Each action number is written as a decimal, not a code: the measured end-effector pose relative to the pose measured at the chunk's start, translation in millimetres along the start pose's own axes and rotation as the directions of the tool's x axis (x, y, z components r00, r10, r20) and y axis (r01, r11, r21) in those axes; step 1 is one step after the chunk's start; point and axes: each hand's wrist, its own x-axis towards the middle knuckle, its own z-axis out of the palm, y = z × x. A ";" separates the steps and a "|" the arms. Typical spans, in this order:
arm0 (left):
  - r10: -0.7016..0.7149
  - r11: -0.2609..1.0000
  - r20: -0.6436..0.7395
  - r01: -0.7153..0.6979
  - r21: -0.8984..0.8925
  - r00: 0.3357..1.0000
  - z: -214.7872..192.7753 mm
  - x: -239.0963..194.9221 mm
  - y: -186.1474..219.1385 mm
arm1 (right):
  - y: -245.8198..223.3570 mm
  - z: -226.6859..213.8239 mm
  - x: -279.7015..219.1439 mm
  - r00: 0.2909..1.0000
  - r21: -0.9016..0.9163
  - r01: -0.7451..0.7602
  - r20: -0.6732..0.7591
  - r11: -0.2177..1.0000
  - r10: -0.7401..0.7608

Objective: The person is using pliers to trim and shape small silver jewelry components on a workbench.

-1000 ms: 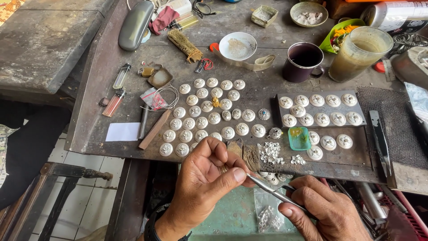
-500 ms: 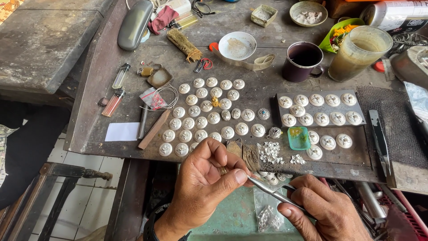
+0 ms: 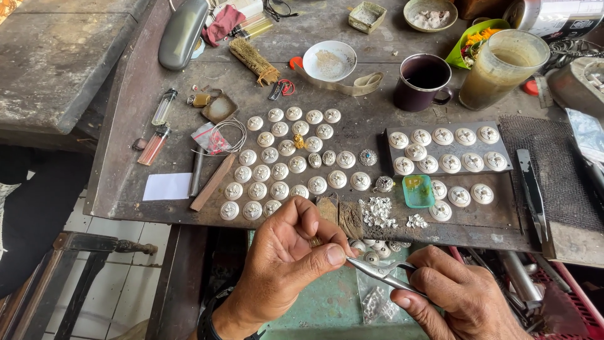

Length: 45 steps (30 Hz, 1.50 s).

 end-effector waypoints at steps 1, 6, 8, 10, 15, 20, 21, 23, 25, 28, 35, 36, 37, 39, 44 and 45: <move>-0.001 1.000 0.002 0.001 0.000 1.000 -0.2 0.2 -0.6 | 0.4 -0.6 -0.1 1.000 -0.001 -0.002 -0.001 1.000 0.002; -0.012 0.999 0.028 0.013 -0.052 1.000 0.8 1.3 -0.1 | -1.5 -2.4 0.3 0.999 0.009 -0.021 0.034 1.000 0.021; -0.014 0.999 0.021 0.015 -0.050 1.000 -1.0 0.2 -0.8 | -7.6 -6.0 6.4 0.999 0.059 -0.011 0.035 0.998 0.009; -0.022 0.998 0.023 0.024 -0.054 0.999 -0.7 0.5 -1.2 | -13.7 -9.8 11.4 0.999 0.103 -0.012 0.031 0.995 0.008; 0.044 0.999 -0.062 -0.046 -0.022 0.997 -0.6 3.7 -0.9 | -20.7 -23.5 16.1 0.996 0.162 -0.089 0.025 0.983 0.086; 0.237 0.843 -0.059 -0.175 0.510 0.970 11.6 7.1 -9.0 | -21.3 -40.1 16.9 0.938 0.156 -0.102 -0.315 0.982 0.148; 0.300 0.712 -0.006 -0.220 0.667 0.954 18.0 8.0 -9.8 | -21.2 -42.8 16.9 0.902 0.177 -0.119 -0.391 0.977 0.181; 0.287 0.603 0.101 -0.261 0.754 0.953 28.0 15.3 -9.9 | -17.3 -44.6 15.0 0.877 0.172 -0.124 -0.442 0.977 0.188; 0.263 0.481 0.202 -0.310 0.820 0.943 34.0 23.5 -13.1 | -14.7 -45.9 14.0 0.851 0.166 -0.123 -0.490 0.979 0.190; 0.221 0.184 0.403 -0.444 0.877 0.888 38.8 38.4 -22.9 | -11.8 -47.2 12.9 0.840 0.163 -0.117 -0.510 0.980 0.185; 0.233 0.005 0.481 -0.495 0.869 0.845 51.2 54.7 -36.9 | -4.3 -45.8 10.8 0.833 0.157 -0.124 -0.520 0.980 0.189; 0.240 -0.006 0.486 -0.500 0.866 0.840 51.4 55.2 -37.5 | -4.0 -45.4 10.8 0.836 0.161 -0.126 -0.514 0.979 0.192; 0.237 -0.006 0.487 -0.500 0.866 0.840 51.5 55.8 -37.3 | -4.3 -45.9 10.5 0.835 0.163 -0.127 -0.515 0.978 0.194; 0.247 0.020 0.425 -0.443 0.896 0.871 50.8 55.3 -36.7 | -5.3 -45.9 10.5 0.841 0.146 -0.100 -0.516 0.984 0.162; 0.256 0.022 0.482 -0.503 0.864 0.838 45.4 51.1 -23.8 | -7.1 -44.9 10.1 0.843 0.151 -0.115 -0.507 0.982 0.177; 0.237 0.003 0.530 -0.546 0.838 0.814 44.1 49.7 -21.6 | -7.7 -45.1 10.0 0.842 0.148 -0.123 -0.508 0.981 0.182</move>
